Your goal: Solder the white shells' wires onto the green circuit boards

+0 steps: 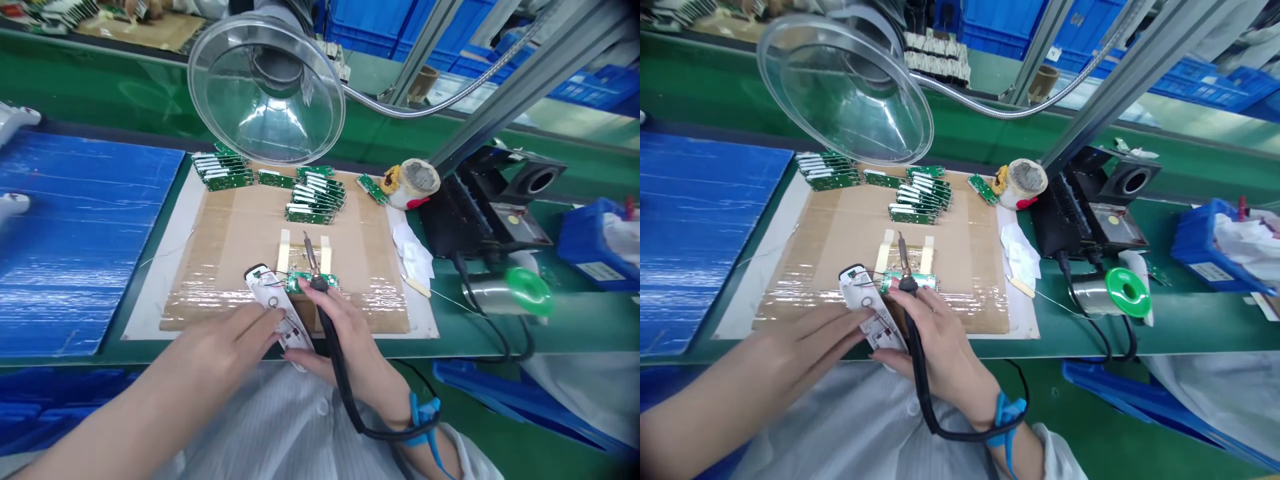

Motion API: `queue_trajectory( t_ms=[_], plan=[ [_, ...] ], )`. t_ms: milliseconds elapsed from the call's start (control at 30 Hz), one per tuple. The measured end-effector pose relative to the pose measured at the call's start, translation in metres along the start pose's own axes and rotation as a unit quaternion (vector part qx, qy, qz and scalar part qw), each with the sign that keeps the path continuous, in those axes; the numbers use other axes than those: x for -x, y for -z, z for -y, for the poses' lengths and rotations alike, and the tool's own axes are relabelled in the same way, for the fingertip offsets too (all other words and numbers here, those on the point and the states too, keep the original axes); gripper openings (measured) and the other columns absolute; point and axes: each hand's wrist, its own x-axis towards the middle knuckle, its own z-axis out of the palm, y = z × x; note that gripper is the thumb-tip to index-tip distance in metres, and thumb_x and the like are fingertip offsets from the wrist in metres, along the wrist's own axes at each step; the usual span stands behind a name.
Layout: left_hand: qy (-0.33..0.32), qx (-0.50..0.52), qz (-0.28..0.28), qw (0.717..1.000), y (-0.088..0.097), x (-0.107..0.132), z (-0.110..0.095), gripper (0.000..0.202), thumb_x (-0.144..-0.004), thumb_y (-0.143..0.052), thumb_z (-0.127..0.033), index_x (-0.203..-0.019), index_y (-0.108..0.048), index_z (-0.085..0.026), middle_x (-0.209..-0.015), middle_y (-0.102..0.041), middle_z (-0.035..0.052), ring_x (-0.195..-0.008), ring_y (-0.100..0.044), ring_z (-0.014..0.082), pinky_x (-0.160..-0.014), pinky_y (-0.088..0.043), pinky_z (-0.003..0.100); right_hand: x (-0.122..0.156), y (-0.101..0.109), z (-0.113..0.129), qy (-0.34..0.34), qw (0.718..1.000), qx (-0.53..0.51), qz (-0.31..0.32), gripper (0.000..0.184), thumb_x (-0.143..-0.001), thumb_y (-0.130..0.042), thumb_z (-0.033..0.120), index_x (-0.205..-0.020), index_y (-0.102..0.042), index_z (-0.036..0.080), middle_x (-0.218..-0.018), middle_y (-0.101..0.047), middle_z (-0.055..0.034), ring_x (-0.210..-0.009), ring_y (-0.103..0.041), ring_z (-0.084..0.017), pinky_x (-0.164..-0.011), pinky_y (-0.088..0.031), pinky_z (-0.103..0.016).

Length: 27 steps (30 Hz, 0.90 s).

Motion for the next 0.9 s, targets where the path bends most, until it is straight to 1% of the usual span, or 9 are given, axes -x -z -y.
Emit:
queue_trajectory(
  t_ms=[100,200,267,367,533,633,767,833,900],
  plan=[
    [-0.031,-0.073,0.015,0.997,0.000,-0.019,0.003,0.033,-0.097,-0.046,0.000,-0.106,-0.074,-0.016,-0.094,-0.074,0.0084,-0.072,-0.073,0.0261,-0.060,-0.059,0.039,0.000,-0.002,-0.003,0.013,1.000,0.015,-0.007,0.098,-0.096,-0.089,0.046,-0.174,-0.033,0.029,-0.158,-0.070,-0.0151,-0.148,-0.068,-0.036,-0.121,-0.063,-0.060],
    [-0.087,-0.100,0.045,0.990,0.002,-0.041,0.004,0.032,-0.087,-0.051,0.005,-0.091,-0.073,-0.017,-0.085,-0.072,0.0056,-0.070,-0.071,0.0240,-0.063,-0.056,0.038,0.002,-0.004,-0.003,0.025,0.999,0.022,-0.013,0.100,-0.096,-0.088,0.046,-0.175,-0.031,0.027,-0.159,-0.069,-0.0164,-0.147,-0.068,-0.037,-0.123,-0.061,-0.061],
    [-0.127,-0.103,0.051,0.985,0.004,-0.052,0.006,0.030,-0.088,-0.053,0.005,-0.090,-0.075,-0.016,-0.085,-0.073,0.0063,-0.074,-0.071,0.0235,-0.067,-0.056,0.037,0.002,-0.004,-0.003,0.030,0.999,0.023,-0.014,0.100,-0.097,-0.087,0.047,-0.176,-0.030,0.026,-0.159,-0.069,-0.0171,-0.146,-0.069,-0.036,-0.125,-0.059,-0.061],
    [-0.141,-0.078,0.034,0.986,0.007,-0.055,0.012,0.030,-0.098,-0.051,0.000,-0.087,-0.074,-0.016,-0.087,-0.074,0.0078,-0.081,-0.071,0.0248,-0.075,-0.055,0.040,0.002,-0.004,-0.001,0.030,0.999,0.022,-0.016,0.098,-0.098,-0.085,0.049,-0.176,-0.030,0.024,-0.157,-0.070,-0.0170,-0.146,-0.069,-0.035,-0.125,-0.060,-0.057],
    [-0.050,0.131,0.012,0.990,0.004,-0.042,0.019,0.022,-0.113,-0.053,-0.012,-0.102,-0.070,-0.022,-0.108,-0.078,0.0016,-0.110,-0.071,0.0209,-0.116,-0.045,0.043,-0.001,-0.002,-0.002,0.051,0.999,0.008,-0.013,0.100,-0.103,-0.079,0.051,-0.179,-0.019,0.026,-0.157,-0.071,-0.0157,-0.144,-0.071,-0.032,-0.124,-0.060,-0.054],
    [0.001,0.206,0.011,0.978,-0.007,-0.037,0.019,0.018,-0.111,-0.058,-0.010,-0.106,-0.067,-0.024,-0.104,-0.078,-0.0027,-0.119,-0.069,0.0175,-0.127,-0.037,0.041,-0.003,-0.002,-0.004,0.060,0.998,0.002,-0.016,0.103,-0.102,-0.081,0.049,-0.180,-0.017,0.026,-0.157,-0.071,-0.0153,-0.146,-0.070,-0.032,-0.124,-0.060,-0.054],
    [0.014,0.222,-0.043,0.974,-0.022,-0.038,0.015,0.019,-0.109,-0.063,-0.007,-0.112,-0.068,-0.025,-0.107,-0.079,-0.0009,-0.120,-0.069,0.0195,-0.124,-0.045,0.044,-0.004,0.002,-0.001,0.046,0.998,-0.023,-0.019,0.101,-0.099,-0.084,0.051,-0.178,-0.026,0.026,-0.159,-0.070,-0.0158,-0.146,-0.071,-0.033,-0.123,-0.061,-0.054],
    [0.030,0.210,-0.078,0.974,-0.026,-0.041,0.011,0.019,-0.107,-0.065,-0.006,-0.114,-0.069,-0.024,-0.106,-0.077,0.0021,-0.117,-0.069,0.0215,-0.116,-0.052,0.045,-0.003,0.007,0.001,0.005,0.998,-0.050,-0.044,0.085,-0.101,-0.084,0.043,-0.172,-0.040,0.030,-0.151,-0.076,-0.0126,-0.136,-0.077,-0.031,-0.117,-0.066,-0.050],
    [0.067,0.181,-0.110,0.975,-0.028,-0.044,0.006,0.017,-0.106,-0.065,-0.006,-0.109,-0.070,-0.023,-0.106,-0.072,0.0050,-0.114,-0.069,0.0232,-0.106,-0.058,0.045,-0.001,0.015,0.000,-0.035,0.988,-0.078,-0.126,0.060,-0.107,-0.076,0.030,-0.162,-0.054,0.032,-0.126,-0.087,-0.0061,-0.114,-0.086,-0.026,-0.102,-0.073,-0.043]
  ],
)
